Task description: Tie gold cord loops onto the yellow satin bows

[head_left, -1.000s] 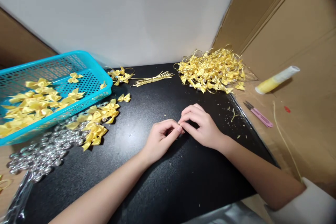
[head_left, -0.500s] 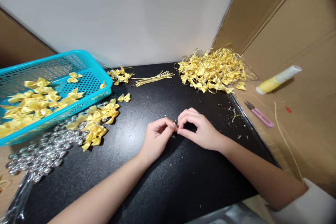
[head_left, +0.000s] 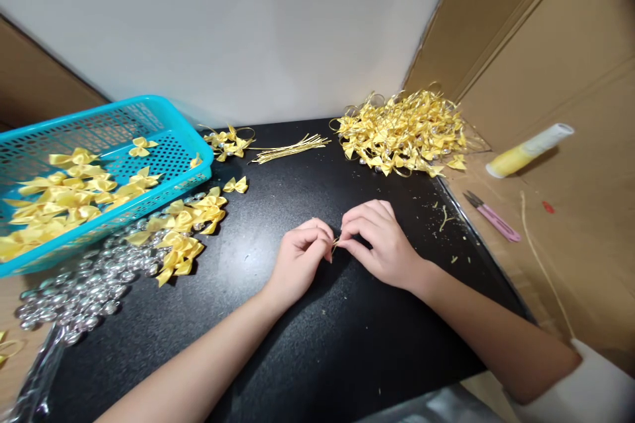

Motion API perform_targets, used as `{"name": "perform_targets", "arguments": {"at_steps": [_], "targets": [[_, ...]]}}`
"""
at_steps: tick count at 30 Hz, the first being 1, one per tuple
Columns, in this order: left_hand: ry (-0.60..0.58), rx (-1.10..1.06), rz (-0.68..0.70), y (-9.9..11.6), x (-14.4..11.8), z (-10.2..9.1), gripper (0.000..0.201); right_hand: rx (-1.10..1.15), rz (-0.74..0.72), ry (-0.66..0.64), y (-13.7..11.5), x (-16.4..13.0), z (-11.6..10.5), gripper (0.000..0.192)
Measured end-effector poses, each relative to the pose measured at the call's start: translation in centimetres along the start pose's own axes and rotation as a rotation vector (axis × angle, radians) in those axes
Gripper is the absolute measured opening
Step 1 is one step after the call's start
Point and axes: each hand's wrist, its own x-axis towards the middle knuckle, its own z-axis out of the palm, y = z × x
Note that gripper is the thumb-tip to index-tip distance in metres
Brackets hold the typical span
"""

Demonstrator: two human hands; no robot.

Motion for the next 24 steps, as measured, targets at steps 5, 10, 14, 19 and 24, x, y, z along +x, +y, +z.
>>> {"name": "perform_targets", "arguments": {"at_steps": [5, 10, 14, 19, 24], "targets": [[-0.120, -0.019, 0.005, -0.14, 0.09, -0.22, 0.031, 0.068, 0.035, -0.007, -0.06, -0.08, 0.31, 0.014], [-0.201, -0.093, -0.002, -0.33, 0.18, -0.50, 0.029, 0.137, 0.074, -0.022, -0.26, 0.03, 0.27, 0.015], [-0.229, -0.140, -0.024, -0.55, 0.17, -0.70, 0.028, 0.180, 0.089, -0.037, -0.39, 0.07, 0.20, 0.015], [-0.182, -0.189, -0.055, -0.77, 0.24, -0.69, 0.032, 0.167, 0.066, -0.021, -0.32, 0.06, -0.01, 0.018], [-0.136, -0.192, -0.082, -0.76, 0.38, -0.65, 0.032, 0.056, -0.018, -0.013, -0.34, 0.09, -0.24, 0.016]]}}
